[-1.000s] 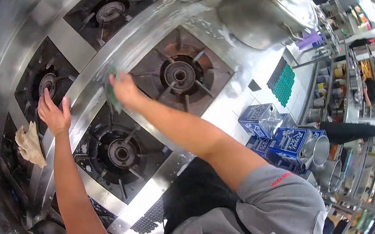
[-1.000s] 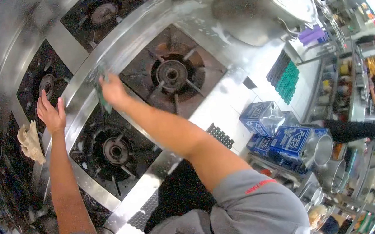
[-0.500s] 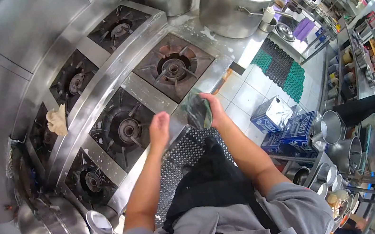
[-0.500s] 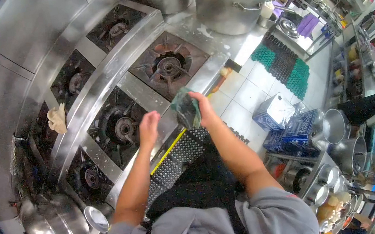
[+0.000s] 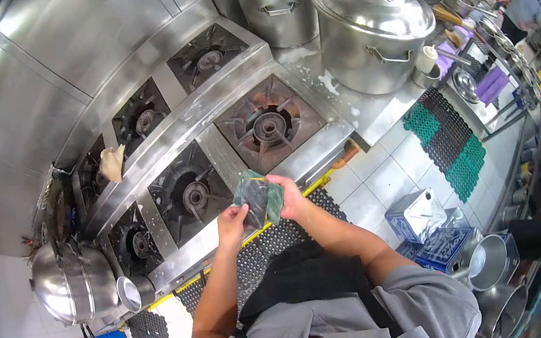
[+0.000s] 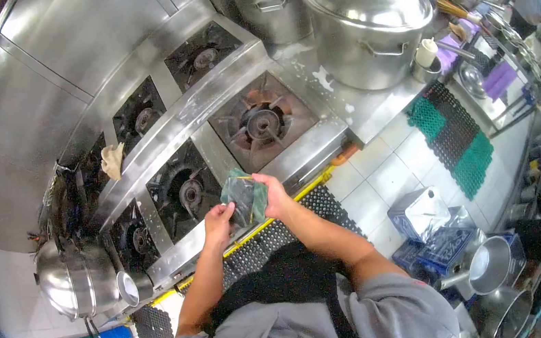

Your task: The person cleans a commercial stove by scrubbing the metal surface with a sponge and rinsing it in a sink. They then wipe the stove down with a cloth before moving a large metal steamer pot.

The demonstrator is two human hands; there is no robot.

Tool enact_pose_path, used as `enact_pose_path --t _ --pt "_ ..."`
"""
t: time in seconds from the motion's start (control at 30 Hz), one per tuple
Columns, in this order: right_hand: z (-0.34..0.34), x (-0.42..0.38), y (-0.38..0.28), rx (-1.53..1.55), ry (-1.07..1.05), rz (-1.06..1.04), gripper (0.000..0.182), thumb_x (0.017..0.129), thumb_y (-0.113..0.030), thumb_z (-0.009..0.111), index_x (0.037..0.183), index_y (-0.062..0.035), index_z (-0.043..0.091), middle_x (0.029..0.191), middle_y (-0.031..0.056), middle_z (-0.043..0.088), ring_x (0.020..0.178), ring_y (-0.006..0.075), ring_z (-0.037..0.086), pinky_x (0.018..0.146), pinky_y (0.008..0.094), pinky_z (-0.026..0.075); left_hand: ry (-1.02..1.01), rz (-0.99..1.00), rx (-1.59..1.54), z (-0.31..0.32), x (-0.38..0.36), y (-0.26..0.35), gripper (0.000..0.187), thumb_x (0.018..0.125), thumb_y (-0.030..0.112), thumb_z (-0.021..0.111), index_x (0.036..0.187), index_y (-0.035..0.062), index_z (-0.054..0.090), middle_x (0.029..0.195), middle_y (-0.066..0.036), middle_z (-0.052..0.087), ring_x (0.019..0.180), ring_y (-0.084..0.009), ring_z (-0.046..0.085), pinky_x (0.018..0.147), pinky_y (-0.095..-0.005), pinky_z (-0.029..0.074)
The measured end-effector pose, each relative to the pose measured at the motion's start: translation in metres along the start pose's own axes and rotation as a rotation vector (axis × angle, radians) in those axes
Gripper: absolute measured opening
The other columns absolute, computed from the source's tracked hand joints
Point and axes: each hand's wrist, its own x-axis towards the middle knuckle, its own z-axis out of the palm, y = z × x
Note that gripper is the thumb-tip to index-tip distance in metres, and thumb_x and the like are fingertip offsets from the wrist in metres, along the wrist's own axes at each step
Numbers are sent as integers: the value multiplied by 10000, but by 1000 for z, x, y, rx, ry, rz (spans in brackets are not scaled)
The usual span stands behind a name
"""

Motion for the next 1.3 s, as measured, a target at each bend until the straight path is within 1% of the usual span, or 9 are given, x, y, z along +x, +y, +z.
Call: enact_pose_path --t 0.2,0.67,0.83,1.0,1.07,1.1,1.17,1.2,1.3 --pt "4 -23 -36 177 -112 107 430 956 -307 456 1218 -8 619 1194 165 673 1097 335 642 1025 489 454 -20 -208 -615 54 -19 30 213 992 235 594 1063 34 587 996 -82 662 815 -178 611 678 -333 493" --pt "-19 -5 -84 19 67 47 345 907 -191 499 1173 12 585 1130 167 675 1043 334 660 965 480 508 153 -263 -1131 75 -7 74 248 976 283 615 855 72 562 752 -29 539 702 -175 550 645 -304 487" --pt "-17 10 -89 36 106 -31 375 905 -217 512 1201 -1 589 1155 159 676 1058 325 659 977 473 500 51 -213 -1272 57 15 67 184 996 278 579 1027 98 598 865 -51 603 773 -188 581 694 -312 512" --pt "27 32 -54 83 79 -107 400 926 -337 513 1172 -41 624 1108 141 695 1004 286 675 875 431 546 35 -345 -1052 49 40 61 213 1007 290 562 1018 81 600 887 -43 606 774 -185 583 657 -320 509" --pt "47 47 -30 -52 -12 -103 380 933 -426 516 1027 -84 653 885 90 694 711 238 659 617 393 543 -54 -357 -829 46 49 54 241 1013 297 551 1007 61 598 834 -56 618 658 -186 580 562 -306 491" --pt "42 58 -23 -55 -4 -121 380 933 -426 516 1027 -84 653 885 90 694 711 238 659 617 393 543 -74 -361 -716 40 54 52 253 1014 302 548 1003 54 597 801 -66 630 602 -185 579 528 -302 482" --pt "32 84 -6 -229 -164 0 453 933 -525 507 995 -110 676 822 67 686 457 188 548 375 321 410 -102 -346 -553 14 68 55 274 1009 311 552 985 42 596 758 -77 642 558 -185 589 497 -297 476" --pt "33 99 8 -226 29 -33 386 928 -457 535 1010 -98 648 753 63 655 349 184 441 336 310 362 -112 -320 -390 -2 77 59 295 1005 320 557 967 29 594 716 -89 654 514 -184 598 467 -292 469" --pt "48 143 35 -428 272 -283 329 925 -328 541 1133 -85 620 820 83 660 406 193 485 331 307 353 -121 -272 -97 -45 105 69 322 992 328 571 935 13 594 686 -109 674 504 -186 636 459 -280 479"
